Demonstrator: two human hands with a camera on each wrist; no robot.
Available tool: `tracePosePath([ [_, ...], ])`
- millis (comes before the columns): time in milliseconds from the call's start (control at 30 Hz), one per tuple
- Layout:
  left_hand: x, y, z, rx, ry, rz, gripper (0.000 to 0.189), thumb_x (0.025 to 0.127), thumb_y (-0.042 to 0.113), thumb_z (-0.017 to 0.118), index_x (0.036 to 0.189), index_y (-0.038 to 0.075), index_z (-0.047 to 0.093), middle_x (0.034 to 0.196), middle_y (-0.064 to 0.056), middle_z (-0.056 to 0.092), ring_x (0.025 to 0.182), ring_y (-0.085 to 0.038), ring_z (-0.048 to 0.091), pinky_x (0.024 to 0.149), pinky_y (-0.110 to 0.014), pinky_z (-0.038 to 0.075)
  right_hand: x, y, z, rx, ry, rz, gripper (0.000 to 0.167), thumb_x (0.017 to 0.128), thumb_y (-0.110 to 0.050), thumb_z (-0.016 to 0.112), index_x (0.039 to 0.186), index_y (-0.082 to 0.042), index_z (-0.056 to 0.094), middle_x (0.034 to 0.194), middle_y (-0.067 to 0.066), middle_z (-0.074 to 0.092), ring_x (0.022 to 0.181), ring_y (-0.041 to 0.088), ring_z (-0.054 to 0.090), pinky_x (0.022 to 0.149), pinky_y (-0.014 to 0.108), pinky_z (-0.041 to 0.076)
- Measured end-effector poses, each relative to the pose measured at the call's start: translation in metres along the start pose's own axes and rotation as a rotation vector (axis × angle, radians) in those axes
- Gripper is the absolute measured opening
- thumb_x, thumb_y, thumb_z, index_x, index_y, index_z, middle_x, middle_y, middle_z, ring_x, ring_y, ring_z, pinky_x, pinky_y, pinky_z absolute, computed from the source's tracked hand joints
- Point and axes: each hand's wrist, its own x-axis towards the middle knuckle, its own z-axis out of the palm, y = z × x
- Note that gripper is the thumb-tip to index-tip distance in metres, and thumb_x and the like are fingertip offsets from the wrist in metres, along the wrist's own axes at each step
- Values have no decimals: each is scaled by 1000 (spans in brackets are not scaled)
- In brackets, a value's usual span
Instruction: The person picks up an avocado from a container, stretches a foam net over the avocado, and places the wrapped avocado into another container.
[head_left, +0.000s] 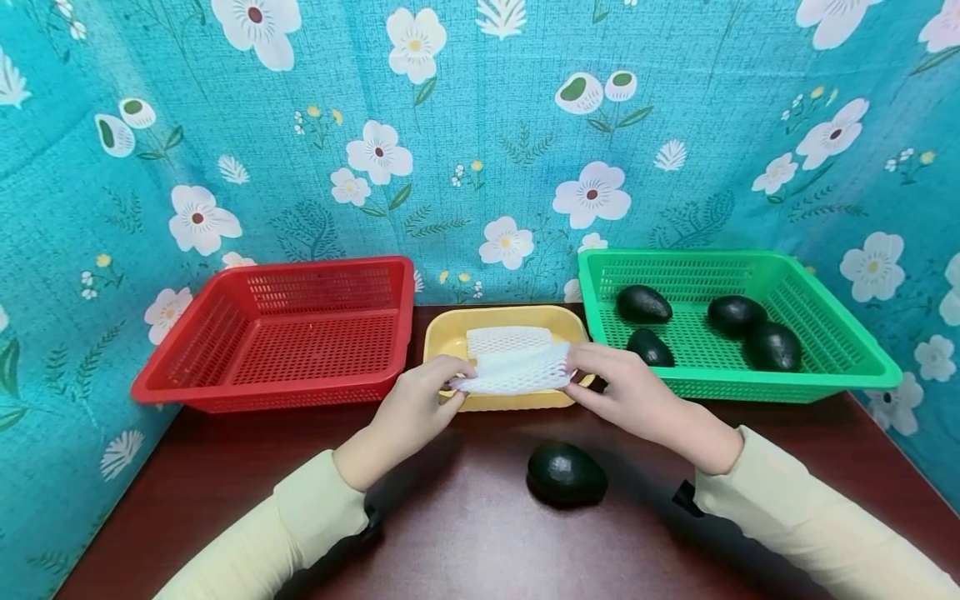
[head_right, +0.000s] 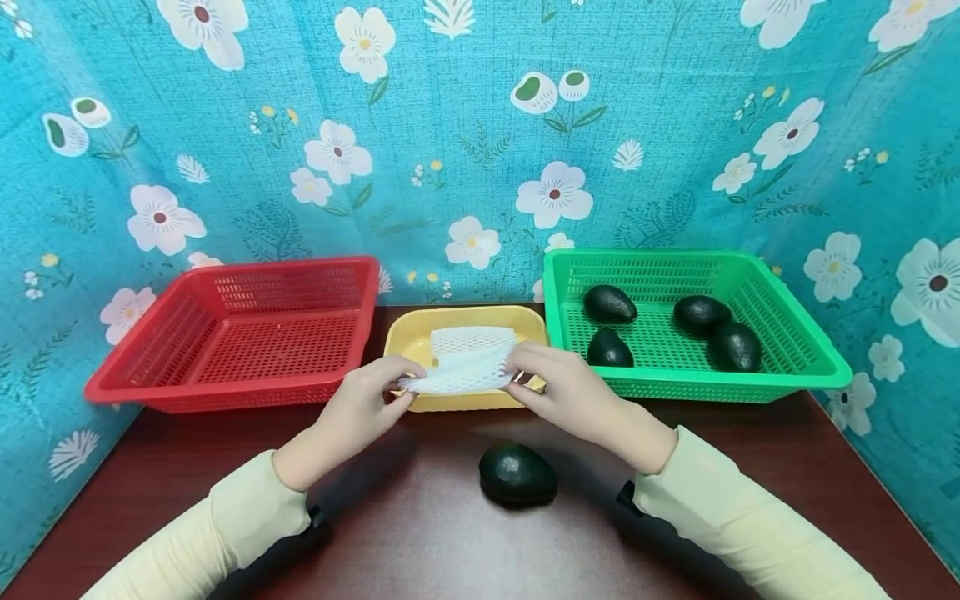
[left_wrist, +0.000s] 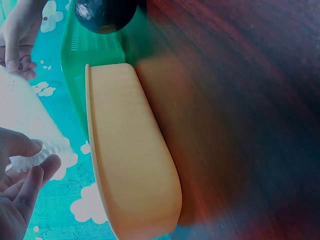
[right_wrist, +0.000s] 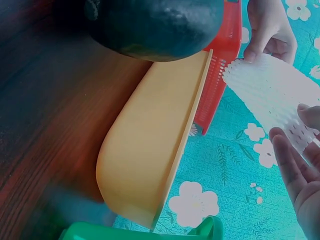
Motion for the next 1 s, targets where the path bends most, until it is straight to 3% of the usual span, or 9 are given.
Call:
tracePosePath([
  [167,-2,0,-3,13,-38,13,32,78,-3,86,104,5,68,104,-8,71,84,-17,63,72,-30,58,1,-2,1,26,5,-21,32,80,13,78,93,-11,62,91,1,65,79,12,63,72,17,56],
  [333,-2,-1,-8,12,-91,3,44,78,19,92,113,5,70,111,-6,71,89,-16,64,74,-31,58,2,-3,2,36,20,-61,39,72,17,82,94,-9,64,92,2,68,80,14,66,73,16,55],
  [467,-1,0,-10,-8,-135,6,53,77,30,92,119,5,70,116,-5,71,98,-17,64,81,-34,59,2,-5,3,54,6,-96,25,84,6,80,96,-9,65,94,2,68,82,15,66,75,17,56],
  [567,0,4,-10,-61,-173,5,52,80,30,90,123,7,70,120,-4,70,108,-18,63,89,-37,58,2,-8,3,57,0,-132,7,98,-14,71,98,-9,66,95,3,68,83,16,65,77,18,55],
  [667,1,10,-9,-91,-214,27,53,84,32,86,129,10,68,126,-3,68,115,-18,62,95,-37,55,3,-11,5,44,6,-172,23,104,-29,59,99,-8,68,97,4,70,85,17,65,77,19,55],
  [833,2,16,-5,-114,-255,74,55,90,29,80,138,10,63,133,-5,66,118,-17,61,98,-36,53,7,-15,7,32,30,-225,28,104,-32,57,99,-8,69,98,6,72,84,18,68,74,21,56],
  [1000,2,17,0,-114,-206,124,46,91,22,79,133,7,67,126,-6,70,113,-17,65,96,-34,54,7,-17,8,39,20,-250,25,105,-30,58,100,-9,70,98,4,73,83,16,69,67,19,54],
])
